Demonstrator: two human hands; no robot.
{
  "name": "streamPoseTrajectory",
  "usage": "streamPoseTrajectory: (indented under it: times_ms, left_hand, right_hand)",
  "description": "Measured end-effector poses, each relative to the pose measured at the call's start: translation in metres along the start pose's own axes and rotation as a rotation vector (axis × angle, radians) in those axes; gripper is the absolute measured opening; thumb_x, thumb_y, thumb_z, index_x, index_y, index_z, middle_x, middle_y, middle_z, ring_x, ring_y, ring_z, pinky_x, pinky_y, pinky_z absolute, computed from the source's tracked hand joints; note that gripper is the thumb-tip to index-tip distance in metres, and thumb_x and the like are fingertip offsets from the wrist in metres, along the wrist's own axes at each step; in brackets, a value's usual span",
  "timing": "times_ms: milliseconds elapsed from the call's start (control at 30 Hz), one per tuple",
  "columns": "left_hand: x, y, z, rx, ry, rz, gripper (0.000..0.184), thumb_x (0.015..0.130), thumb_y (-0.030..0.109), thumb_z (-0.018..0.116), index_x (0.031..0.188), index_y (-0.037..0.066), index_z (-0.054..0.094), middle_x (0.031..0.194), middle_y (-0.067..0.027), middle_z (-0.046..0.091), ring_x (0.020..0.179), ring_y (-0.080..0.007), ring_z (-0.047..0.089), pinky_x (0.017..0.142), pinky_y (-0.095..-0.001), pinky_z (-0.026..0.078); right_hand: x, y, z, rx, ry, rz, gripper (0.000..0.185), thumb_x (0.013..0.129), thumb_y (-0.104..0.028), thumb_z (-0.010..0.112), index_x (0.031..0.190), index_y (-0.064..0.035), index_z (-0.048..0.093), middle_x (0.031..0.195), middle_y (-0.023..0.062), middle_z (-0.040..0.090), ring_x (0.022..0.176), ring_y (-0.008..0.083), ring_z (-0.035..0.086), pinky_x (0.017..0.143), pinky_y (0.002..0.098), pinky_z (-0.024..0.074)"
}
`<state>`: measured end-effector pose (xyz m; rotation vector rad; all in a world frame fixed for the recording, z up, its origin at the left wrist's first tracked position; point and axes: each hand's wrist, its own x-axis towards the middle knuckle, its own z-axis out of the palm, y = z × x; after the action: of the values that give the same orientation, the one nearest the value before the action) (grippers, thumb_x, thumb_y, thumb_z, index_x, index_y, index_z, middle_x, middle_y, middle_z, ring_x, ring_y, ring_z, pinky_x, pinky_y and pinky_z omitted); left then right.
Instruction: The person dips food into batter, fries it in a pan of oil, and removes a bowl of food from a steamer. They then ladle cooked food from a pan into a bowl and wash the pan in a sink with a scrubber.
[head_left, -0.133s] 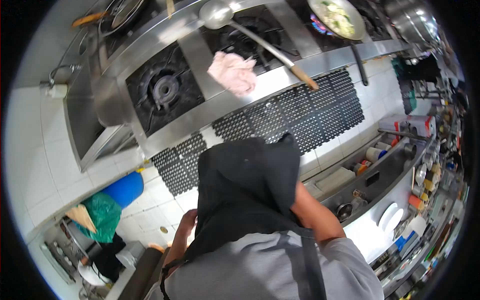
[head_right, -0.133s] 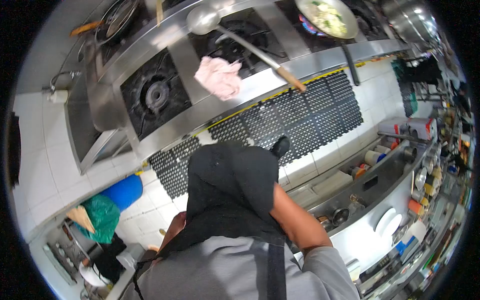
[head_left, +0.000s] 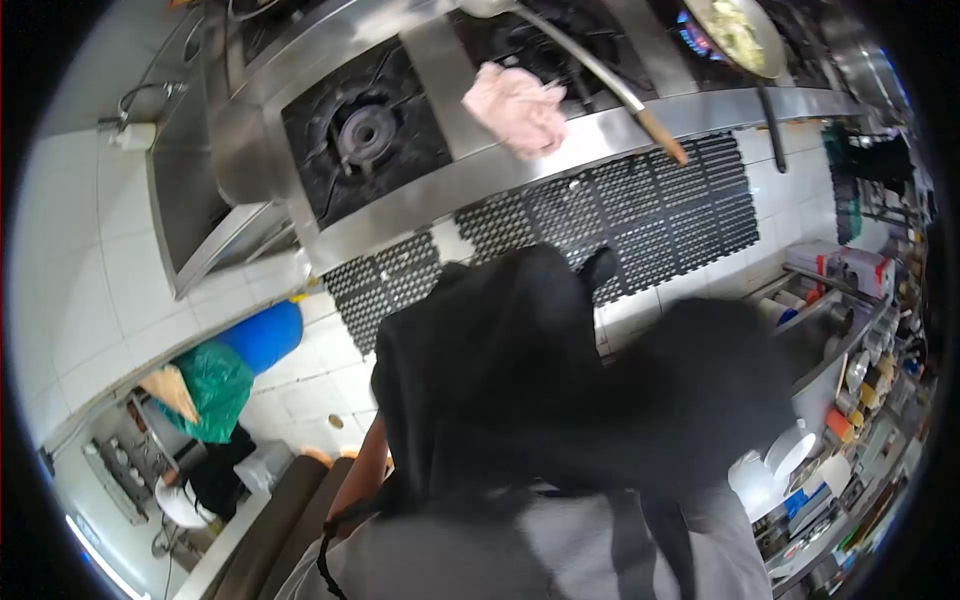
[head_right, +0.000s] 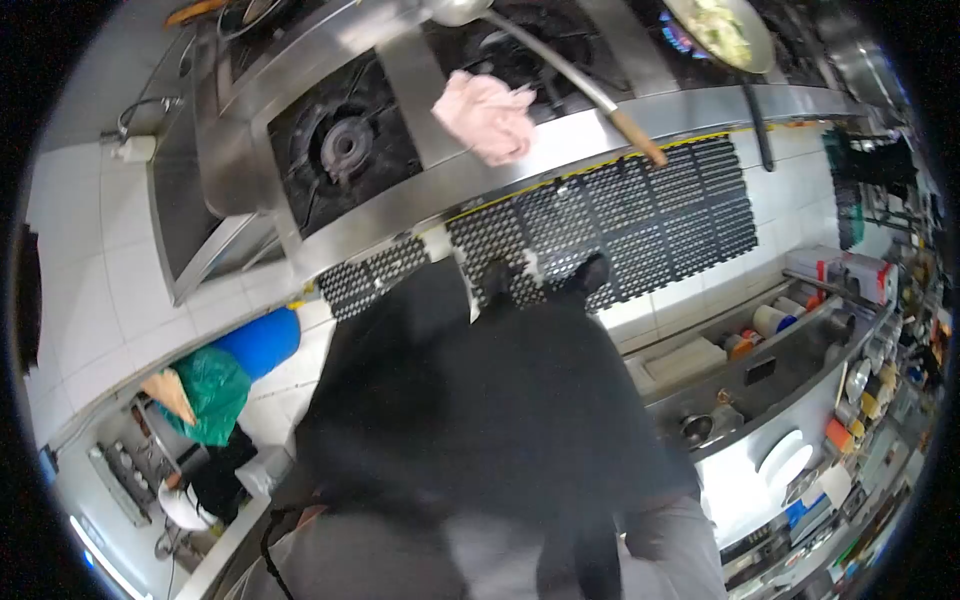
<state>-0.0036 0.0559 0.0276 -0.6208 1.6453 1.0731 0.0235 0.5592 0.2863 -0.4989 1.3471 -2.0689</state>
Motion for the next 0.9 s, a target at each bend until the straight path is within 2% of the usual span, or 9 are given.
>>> streamPoseTrajectory:
  times_ms: [33, 67, 167, 667, 767, 833, 867, 900]
  left_hand:
    - [0.007, 0.0, 0.006, 0.024, -0.002, 0.024, 0.038, 0.105, 0.027, 0.056, 0.13, 0.001, 0.066, 0.12, -0.0086, 0.072, 0.107, -0.0167, 0.063, 0.094, -0.0353, 0.051]
    - [0.011, -0.001, 0.01, 0.051, 0.0, 0.043, 0.037, 0.105, 0.027, 0.056, 0.13, 0.001, 0.067, 0.12, -0.0086, 0.072, 0.107, -0.0167, 0.063, 0.094, -0.0352, 0.051]
    - [0.015, -0.009, 0.009, 0.1, 0.002, 0.078, 0.037, 0.105, 0.026, 0.056, 0.13, 0.001, 0.067, 0.119, -0.0086, 0.072, 0.107, -0.0166, 0.063, 0.094, -0.0352, 0.051]
    - [0.022, -0.023, -0.007, 0.128, 0.019, 0.112, 0.036, 0.104, 0.024, 0.057, 0.13, 0.001, 0.067, 0.118, -0.0086, 0.072, 0.105, -0.0163, 0.063, 0.093, -0.035, 0.051]
    - [0.019, -0.022, -0.007, 0.133, 0.031, 0.121, 0.035, 0.104, 0.024, 0.057, 0.13, 0.001, 0.067, 0.118, -0.0086, 0.072, 0.105, -0.0162, 0.063, 0.093, -0.035, 0.051]
    - [0.014, -0.024, -0.009, 0.14, 0.045, 0.12, 0.035, 0.104, 0.023, 0.057, 0.13, 0.001, 0.067, 0.118, -0.0086, 0.072, 0.105, -0.0162, 0.063, 0.093, -0.035, 0.051]
    - [0.013, -0.026, -0.01, 0.119, 0.052, 0.121, 0.035, 0.104, 0.023, 0.057, 0.13, 0.001, 0.067, 0.118, -0.0086, 0.072, 0.105, -0.0162, 0.063, 0.092, -0.035, 0.051]
    - [0.011, -0.025, -0.009, 0.078, 0.05, 0.121, 0.035, 0.104, 0.023, 0.057, 0.13, 0.001, 0.067, 0.117, -0.0086, 0.072, 0.105, -0.0161, 0.063, 0.092, -0.035, 0.051]
  right_hand:
    - [-0.002, 0.005, 0.013, 0.003, -0.262, -0.32, 0.068, 0.101, -0.038, 0.06, 0.154, 0.0003, 0.041, 0.152, 0.0291, 0.045, 0.139, 0.044, 0.046, 0.119, 0.0617, 0.0292]
    - [0.014, 0.002, 0.021, 0.045, -0.359, -0.469, 0.067, 0.101, -0.037, 0.06, 0.152, 0.0004, 0.042, 0.15, 0.0288, 0.046, 0.136, 0.0436, 0.047, 0.117, 0.0609, 0.0303]
    - [0.062, -0.008, 0.034, 0.091, -0.351, -0.555, 0.061, 0.1, -0.035, 0.061, 0.147, 0.0007, 0.046, 0.143, 0.0276, 0.048, 0.128, 0.0425, 0.049, 0.111, 0.0586, 0.0336]
    - [0.103, -0.036, 0.023, 0.007, -0.208, -0.524, 0.038, 0.096, -0.027, 0.064, 0.121, 0.0023, 0.063, 0.107, 0.0216, 0.062, 0.089, 0.037, 0.062, 0.08, 0.0469, 0.0499]
    - [0.098, -0.052, 0.014, -0.013, -0.139, -0.571, 0.034, 0.096, -0.025, 0.064, 0.116, 0.0026, 0.067, 0.099, 0.0205, 0.064, 0.082, 0.0358, 0.064, 0.074, 0.0445, 0.0532]
    - [0.096, -0.063, 0.002, -0.086, -0.008, -0.575, 0.032, 0.095, -0.024, 0.064, 0.112, 0.0028, 0.069, 0.095, 0.0197, 0.066, 0.076, 0.0351, 0.066, 0.07, 0.043, 0.0553]
    - [0.095, -0.066, -0.009, -0.229, 0.134, -0.445, 0.031, 0.095, -0.023, 0.065, 0.111, 0.0029, 0.07, 0.092, 0.0193, 0.067, 0.074, 0.0347, 0.066, 0.068, 0.0422, 0.0564]
    - [0.092, -0.058, -0.023, -0.52, 0.252, -0.204, 0.022, 0.089, -0.01, 0.059, 0.104, 0.0011, 0.071, 0.088, 0.0203, 0.068, 0.075, 0.0316, 0.069, 0.065, 0.0429, 0.0552]
